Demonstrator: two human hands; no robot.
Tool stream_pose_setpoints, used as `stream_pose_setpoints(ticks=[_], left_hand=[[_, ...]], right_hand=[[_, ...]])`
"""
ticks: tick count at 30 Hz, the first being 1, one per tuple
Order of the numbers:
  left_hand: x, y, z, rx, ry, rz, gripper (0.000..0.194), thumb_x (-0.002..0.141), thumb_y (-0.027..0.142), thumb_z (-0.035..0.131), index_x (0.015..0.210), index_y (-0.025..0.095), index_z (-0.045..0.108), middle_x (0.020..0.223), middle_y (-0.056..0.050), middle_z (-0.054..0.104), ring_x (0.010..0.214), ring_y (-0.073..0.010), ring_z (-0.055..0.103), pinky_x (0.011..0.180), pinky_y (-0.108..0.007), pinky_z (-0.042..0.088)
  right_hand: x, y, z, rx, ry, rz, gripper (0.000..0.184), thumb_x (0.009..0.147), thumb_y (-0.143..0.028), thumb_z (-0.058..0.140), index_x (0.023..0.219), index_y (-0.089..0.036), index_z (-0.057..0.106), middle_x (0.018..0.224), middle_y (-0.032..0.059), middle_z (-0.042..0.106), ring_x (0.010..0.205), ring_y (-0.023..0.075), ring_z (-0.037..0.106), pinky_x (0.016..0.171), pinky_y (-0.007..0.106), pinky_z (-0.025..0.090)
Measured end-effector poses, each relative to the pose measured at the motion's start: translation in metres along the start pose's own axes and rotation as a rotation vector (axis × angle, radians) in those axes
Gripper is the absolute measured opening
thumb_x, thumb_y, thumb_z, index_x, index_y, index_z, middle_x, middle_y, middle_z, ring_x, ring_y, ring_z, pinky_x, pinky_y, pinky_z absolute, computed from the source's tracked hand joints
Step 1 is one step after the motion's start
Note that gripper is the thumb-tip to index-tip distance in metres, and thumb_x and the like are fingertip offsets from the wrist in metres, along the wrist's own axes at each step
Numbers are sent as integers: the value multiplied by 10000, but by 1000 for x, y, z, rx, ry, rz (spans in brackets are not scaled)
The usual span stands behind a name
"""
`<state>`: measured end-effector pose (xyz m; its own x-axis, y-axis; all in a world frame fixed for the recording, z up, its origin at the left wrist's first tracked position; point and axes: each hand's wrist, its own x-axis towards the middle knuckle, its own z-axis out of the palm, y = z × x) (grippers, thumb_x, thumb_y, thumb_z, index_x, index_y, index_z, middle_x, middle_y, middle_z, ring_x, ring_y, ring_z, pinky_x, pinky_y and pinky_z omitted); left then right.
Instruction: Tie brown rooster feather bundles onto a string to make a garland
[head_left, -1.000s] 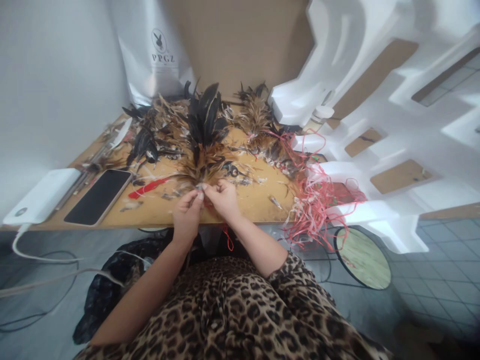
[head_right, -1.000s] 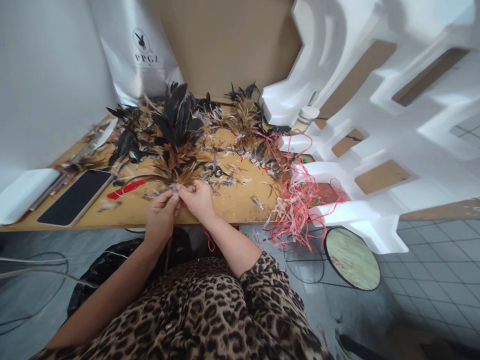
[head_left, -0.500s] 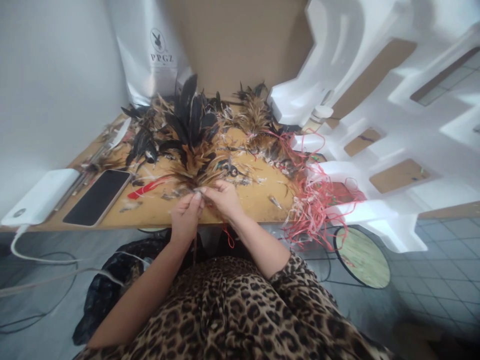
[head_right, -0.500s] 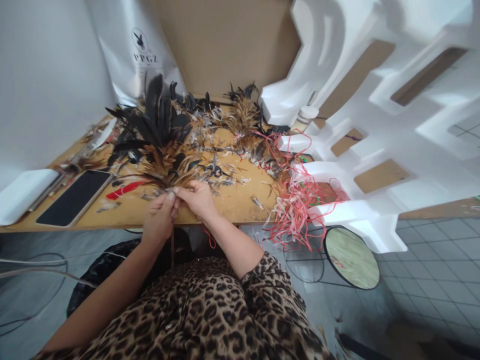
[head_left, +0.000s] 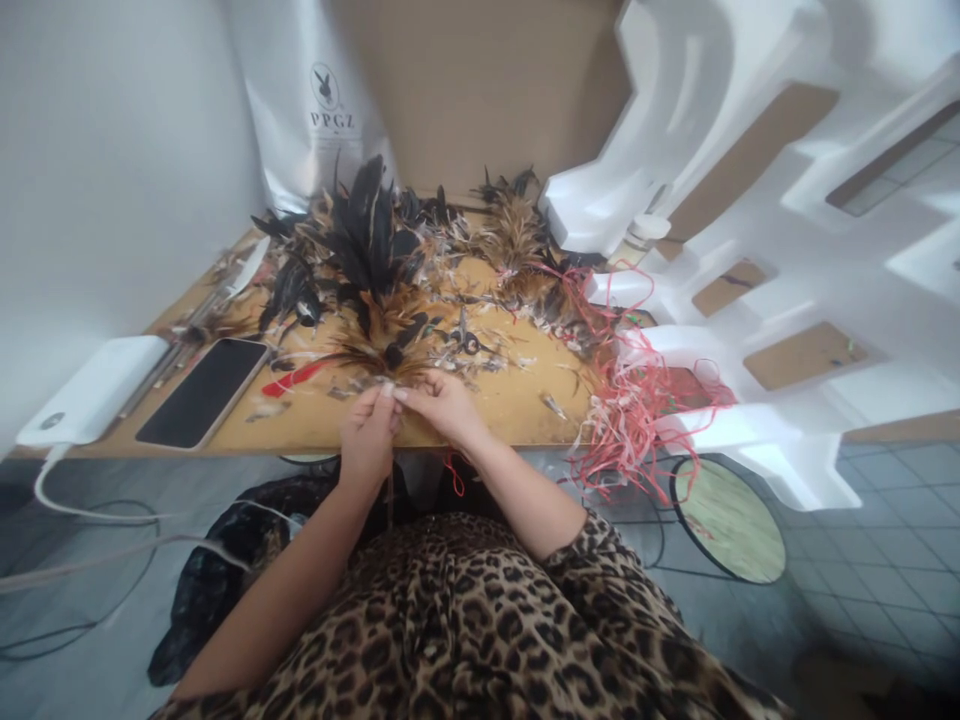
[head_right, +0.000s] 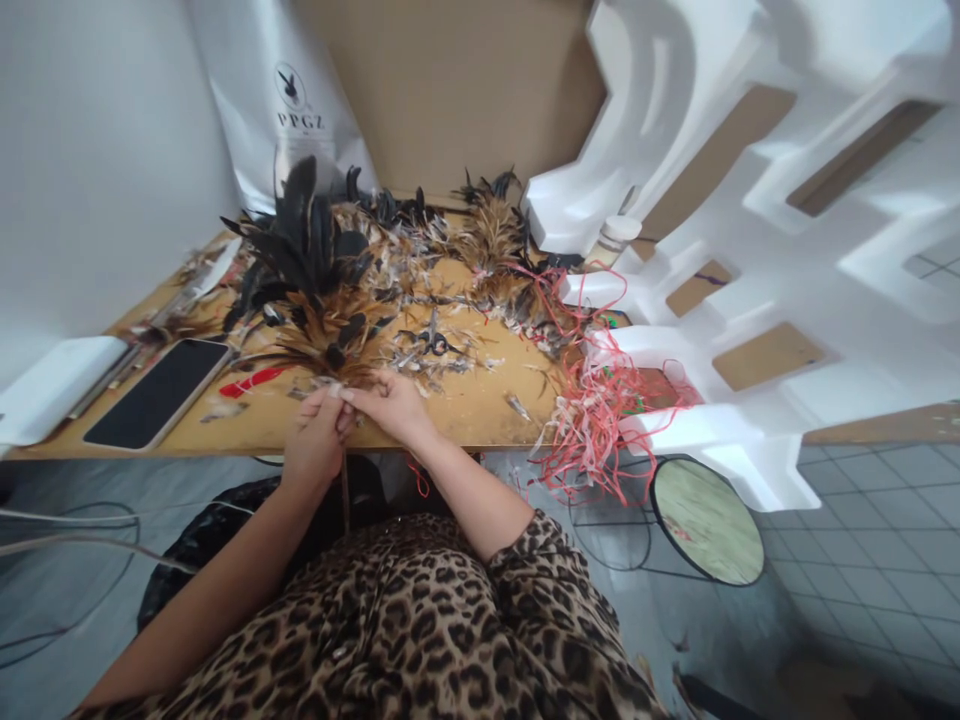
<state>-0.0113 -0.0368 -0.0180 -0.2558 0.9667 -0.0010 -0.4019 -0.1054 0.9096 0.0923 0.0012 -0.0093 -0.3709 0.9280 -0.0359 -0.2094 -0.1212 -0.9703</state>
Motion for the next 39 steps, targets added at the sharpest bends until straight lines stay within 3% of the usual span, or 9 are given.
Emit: stream_pose_setpoints(ticks=[3, 7, 11, 16, 24, 28, 34, 39], left_hand=[[-1, -2, -1, 17, 19, 6, 309, 747, 408, 685, 649, 149, 547, 508, 57, 374, 441, -49, 265, 405, -185, 189], [-4, 2, 0, 68, 45, 32, 322, 777, 401, 655, 622, 146, 533, 514, 52, 355, 456, -54, 261, 415, -194, 186], [-8, 5, 1, 89, 34, 11, 357, 797, 404, 633, 592, 150, 486, 517, 50, 333, 459, -57, 248, 419, -204, 179], [-6, -2, -2, 80, 30, -19, 370, 797, 409, 626, 586, 156, 457, 514, 52, 333, 452, -58, 233, 412, -209, 165], [10, -9, -7, 7, -44, -81, 332, 762, 405, 665, 617, 143, 522, 551, 38, 388, 465, -53, 286, 412, -188, 209], [8, -4, -10, -65, -43, -96, 286, 723, 385, 698, 652, 130, 589, 618, -1, 478, 513, -64, 374, 434, -186, 269], [10, -1, -12, -68, -84, -105, 270, 687, 346, 735, 623, 123, 596, 570, 7, 447, 495, -58, 359, 408, -174, 248], [24, 7, -14, -143, -60, -189, 218, 662, 277, 760, 662, 115, 614, 614, -5, 492, 495, -43, 373, 378, -139, 247]], right_hand=[[1, 3, -1, -64, 33, -7, 377, 607, -428, 764, 803, -143, 614, 648, -26, 601, 494, 53, 459, 480, 186, 339], [0, 4, 3, -66, 136, 11, 320, 614, -394, 731, 719, -165, 534, 491, -90, 445, 423, 38, 309, 432, 187, 221], [-8, 3, 12, -8, 181, -34, 239, 660, -343, 638, 728, -194, 465, 472, -106, 397, 421, 50, 294, 438, 194, 223], [-15, 4, 19, 62, 186, -85, 217, 670, -322, 597, 729, -206, 423, 531, -95, 439, 454, 55, 359, 464, 188, 271], [-6, 16, 6, 166, 210, 119, 331, 648, -389, 672, 832, -218, 456, 444, -141, 348, 338, 35, 204, 378, 193, 138], [-3, 19, -2, 109, 204, 86, 339, 651, -411, 690, 829, -203, 491, 461, -126, 364, 368, 34, 236, 401, 194, 171], [2, 12, -13, -61, 182, 1, 262, 707, -394, 634, 835, -197, 521, 514, -91, 395, 445, 61, 307, 463, 207, 241], [-5, -4, -36, -310, 104, -61, 211, 758, -389, 580, 801, -184, 550, 533, -71, 408, 480, 72, 318, 499, 210, 260]])
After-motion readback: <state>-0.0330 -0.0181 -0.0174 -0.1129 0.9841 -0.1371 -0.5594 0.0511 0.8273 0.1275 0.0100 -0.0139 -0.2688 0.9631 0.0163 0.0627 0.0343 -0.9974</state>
